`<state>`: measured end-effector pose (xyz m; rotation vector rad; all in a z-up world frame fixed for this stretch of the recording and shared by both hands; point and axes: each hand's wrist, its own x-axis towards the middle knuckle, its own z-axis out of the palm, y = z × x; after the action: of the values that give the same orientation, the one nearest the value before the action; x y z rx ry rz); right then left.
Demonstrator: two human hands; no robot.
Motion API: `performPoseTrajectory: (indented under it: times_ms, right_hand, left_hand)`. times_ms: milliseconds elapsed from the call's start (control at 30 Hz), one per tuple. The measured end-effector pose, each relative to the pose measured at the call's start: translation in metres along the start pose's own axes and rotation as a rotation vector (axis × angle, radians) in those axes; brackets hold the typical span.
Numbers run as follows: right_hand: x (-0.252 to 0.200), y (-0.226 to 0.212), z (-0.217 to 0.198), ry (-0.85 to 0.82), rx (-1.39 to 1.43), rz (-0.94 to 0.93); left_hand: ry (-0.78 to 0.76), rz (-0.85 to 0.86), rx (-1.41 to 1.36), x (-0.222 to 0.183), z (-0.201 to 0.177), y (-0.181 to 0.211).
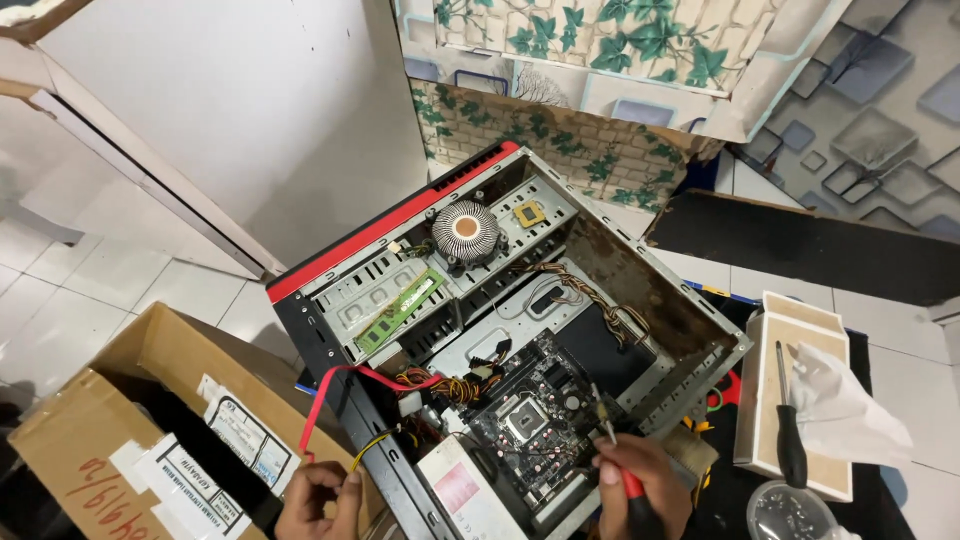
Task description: Repairing and cleaning the internal components of a desktop computer using a screwdriver and a brush.
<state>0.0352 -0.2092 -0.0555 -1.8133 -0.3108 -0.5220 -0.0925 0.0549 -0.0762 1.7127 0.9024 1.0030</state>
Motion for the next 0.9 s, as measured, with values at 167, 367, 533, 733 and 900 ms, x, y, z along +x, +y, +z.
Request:
performPoseTrajectory:
  times_ms: [167, 367, 533, 733, 900]
  right_hand:
    - [0.002, 0.011, 0.002, 0.021, -0.216, -0.003]
    - [-0.008, 0.019, 0.007, 0.038, -0.258, 0.001]
    - [-0.015, 0.021, 0.003, 0.025, -0.231, 0.063]
    - [-0.022, 0.071, -0.017, -0.214, -0.217, 0.143]
    - [-0.024, 0.067, -0.015, -0.238, -0.150, 0.133]
  left_hand:
    - [-0.090, 0.038, 0.030, 0.006, -0.013, -0.009]
    - [-0.031, -0.148, -0.024, 0.003, -0.007, 0.004]
    - [-0.034, -0.053, 0.103, 0.008, -0.005, 0.027]
    - [-0.171, 0.159, 0.300, 0.013, -0.009, 0.053]
    - [-0.223, 0.205, 0.312, 0.015, -0.009, 0.048]
